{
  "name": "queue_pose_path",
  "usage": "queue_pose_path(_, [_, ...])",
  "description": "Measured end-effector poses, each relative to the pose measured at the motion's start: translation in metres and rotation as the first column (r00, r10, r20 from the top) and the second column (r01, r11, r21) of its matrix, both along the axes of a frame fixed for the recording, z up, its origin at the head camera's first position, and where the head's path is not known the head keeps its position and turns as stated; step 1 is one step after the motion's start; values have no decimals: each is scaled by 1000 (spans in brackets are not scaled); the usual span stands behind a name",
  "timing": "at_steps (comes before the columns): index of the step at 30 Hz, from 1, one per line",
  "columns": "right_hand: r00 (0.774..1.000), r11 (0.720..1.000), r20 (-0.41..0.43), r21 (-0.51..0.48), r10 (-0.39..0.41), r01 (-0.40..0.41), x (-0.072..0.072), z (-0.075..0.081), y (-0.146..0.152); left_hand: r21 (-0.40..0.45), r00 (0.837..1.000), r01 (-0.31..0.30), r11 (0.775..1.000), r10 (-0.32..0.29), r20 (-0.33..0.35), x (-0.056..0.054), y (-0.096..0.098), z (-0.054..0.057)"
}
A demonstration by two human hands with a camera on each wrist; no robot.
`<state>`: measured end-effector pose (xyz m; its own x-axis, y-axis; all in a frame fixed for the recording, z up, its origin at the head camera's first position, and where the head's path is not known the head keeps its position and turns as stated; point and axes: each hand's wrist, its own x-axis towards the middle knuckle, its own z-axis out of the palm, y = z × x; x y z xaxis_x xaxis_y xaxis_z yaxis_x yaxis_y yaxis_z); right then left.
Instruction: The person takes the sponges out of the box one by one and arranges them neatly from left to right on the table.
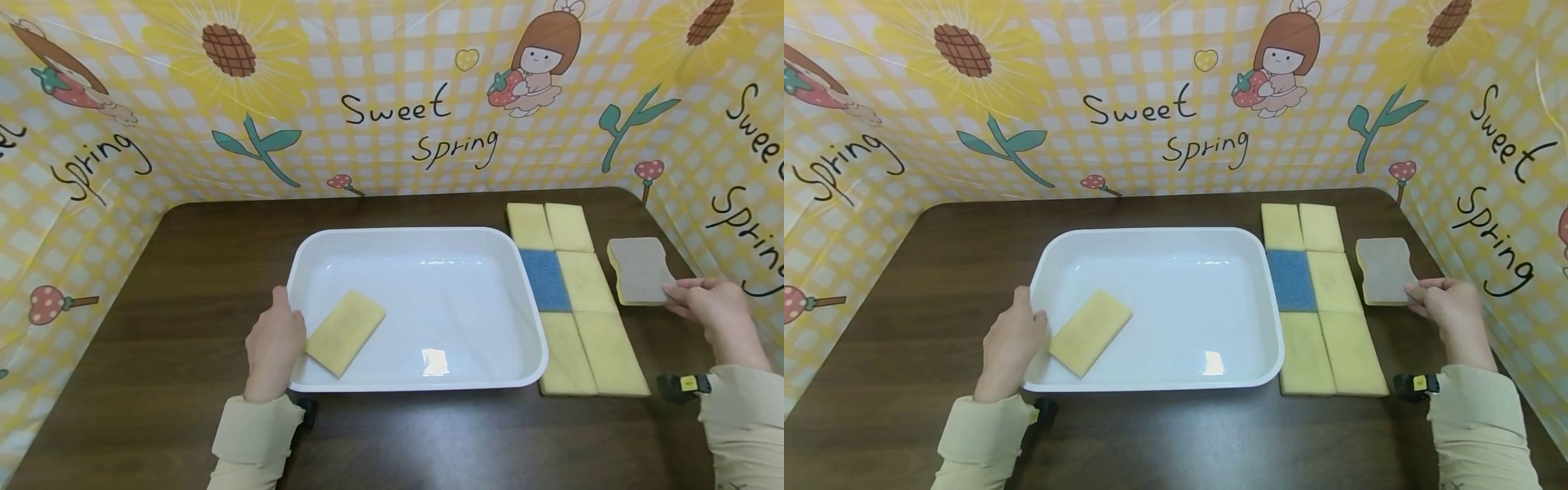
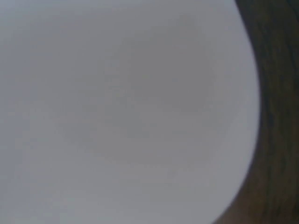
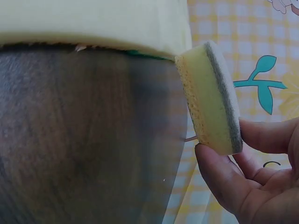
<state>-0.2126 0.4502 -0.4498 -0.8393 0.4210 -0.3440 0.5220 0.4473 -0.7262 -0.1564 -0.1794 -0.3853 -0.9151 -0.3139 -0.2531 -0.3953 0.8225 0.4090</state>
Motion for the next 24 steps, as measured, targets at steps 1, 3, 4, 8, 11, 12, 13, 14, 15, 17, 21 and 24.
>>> queue_pose_path(1, [1000,1000,10,2,-8,8,1,-1,1,-1,1000,3,1000,-3,-2,0,0,0])
queue_pose_path(3, [1000,1000,22,10,-16,16,1,-5,3,-1,1000,9,1000,-9,-8,0,0,0])
queue_pose_path(4, [999,1000,28,8,-21,20,2,-6,4,-2,1000,13,1000,-13,-12,0,-1,0])
queue_pose_path(8, [999,1000,40,3,-14,14,4,-9,4,-4,999,22,1000,-23,-26,0,-1,-1])
queue_pose_path(11, [1000,1000,28,-4,-4,4,5,-9,2,-4,999,23,1000,-23,-27,0,-1,-1])
queue_pose_path(12, [1000,1000,22,-1,0,0,5,-8,0,-4,999,23,1000,-23,-25,0,-1,-1])
queue_pose_path(13, [1000,1000,19,6,3,-3,6,-7,-2,-3,999,23,1000,-23,-23,0,-1,-1])
queue_pose_path(14, [1000,1000,15,8,5,-5,6,-6,-3,-3,1000,23,1000,-23,-21,0,-2,-1])
queue_pose_path(15, [1000,1000,11,17,11,-11,6,-5,-6,-2,1000,23,1000,-23,-19,0,-2,-1])
queue_pose_path(17, [1000,999,15,38,20,-21,6,-3,-10,-2,1000,22,1000,-22,-15,0,-2,-1])
queue_pose_path(21, [999,998,17,49,36,-36,6,-3,-10,-5,1000,19,1000,-19,-12,0,-1,-1])
queue_pose_path(24, [999,999,9,25,41,-41,5,-7,-6,-3,1000,16,1000,-16,-6,0,-1,-1])
